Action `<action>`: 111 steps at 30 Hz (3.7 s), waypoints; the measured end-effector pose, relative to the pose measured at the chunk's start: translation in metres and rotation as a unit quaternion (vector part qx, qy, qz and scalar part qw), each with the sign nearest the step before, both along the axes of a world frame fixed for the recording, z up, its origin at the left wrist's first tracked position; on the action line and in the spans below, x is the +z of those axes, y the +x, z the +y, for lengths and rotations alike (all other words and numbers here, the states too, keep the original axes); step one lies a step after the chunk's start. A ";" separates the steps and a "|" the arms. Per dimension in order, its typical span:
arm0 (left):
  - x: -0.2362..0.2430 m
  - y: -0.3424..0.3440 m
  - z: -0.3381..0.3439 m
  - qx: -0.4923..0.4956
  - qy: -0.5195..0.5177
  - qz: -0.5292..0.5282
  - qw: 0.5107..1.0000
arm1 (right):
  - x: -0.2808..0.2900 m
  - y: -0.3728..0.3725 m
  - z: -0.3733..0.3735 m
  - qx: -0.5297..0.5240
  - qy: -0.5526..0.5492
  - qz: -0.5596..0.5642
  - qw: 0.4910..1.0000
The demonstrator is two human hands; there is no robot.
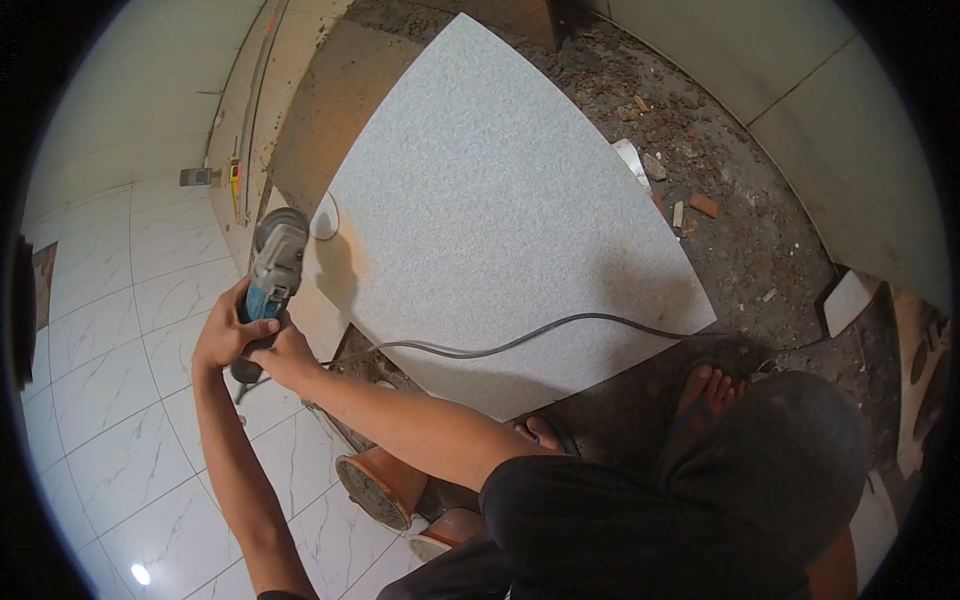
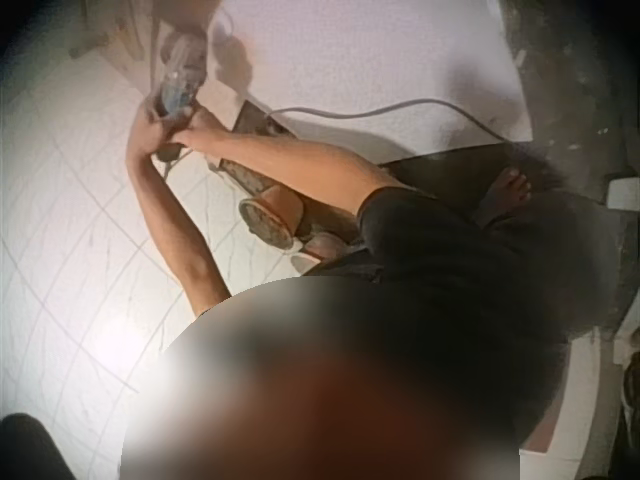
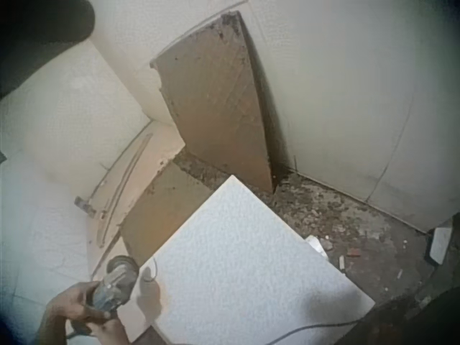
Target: Use an angle grinder to cut a circular notch into a floor tile.
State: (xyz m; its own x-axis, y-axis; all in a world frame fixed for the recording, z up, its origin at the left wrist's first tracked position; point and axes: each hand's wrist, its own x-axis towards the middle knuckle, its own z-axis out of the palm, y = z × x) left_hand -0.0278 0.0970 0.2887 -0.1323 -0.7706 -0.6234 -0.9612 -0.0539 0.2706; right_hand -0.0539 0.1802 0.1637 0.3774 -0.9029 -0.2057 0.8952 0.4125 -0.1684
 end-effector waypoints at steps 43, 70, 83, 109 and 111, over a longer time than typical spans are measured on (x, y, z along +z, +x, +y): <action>-0.178 -0.054 0.042 0.498 -0.177 0.543 0.652 | -0.030 -0.169 -0.043 0.181 -0.278 0.719 0.611; -0.165 -0.064 0.050 0.517 -0.161 0.556 0.631 | -0.009 -0.180 -0.035 0.219 -0.265 0.719 0.604; -0.162 -0.039 0.023 0.505 -0.078 0.600 0.615 | 0.007 -0.163 -0.061 0.224 -0.265 0.731 0.588; -0.162 -0.060 0.039 0.512 -0.097 0.592 0.614 | 0.002 -0.178 -0.051 0.229 -0.271 0.724 0.591; -0.162 -0.059 0.039 0.514 -0.099 0.591 0.615 | 0.003 -0.177 -0.051 0.243 -0.263 0.724 0.589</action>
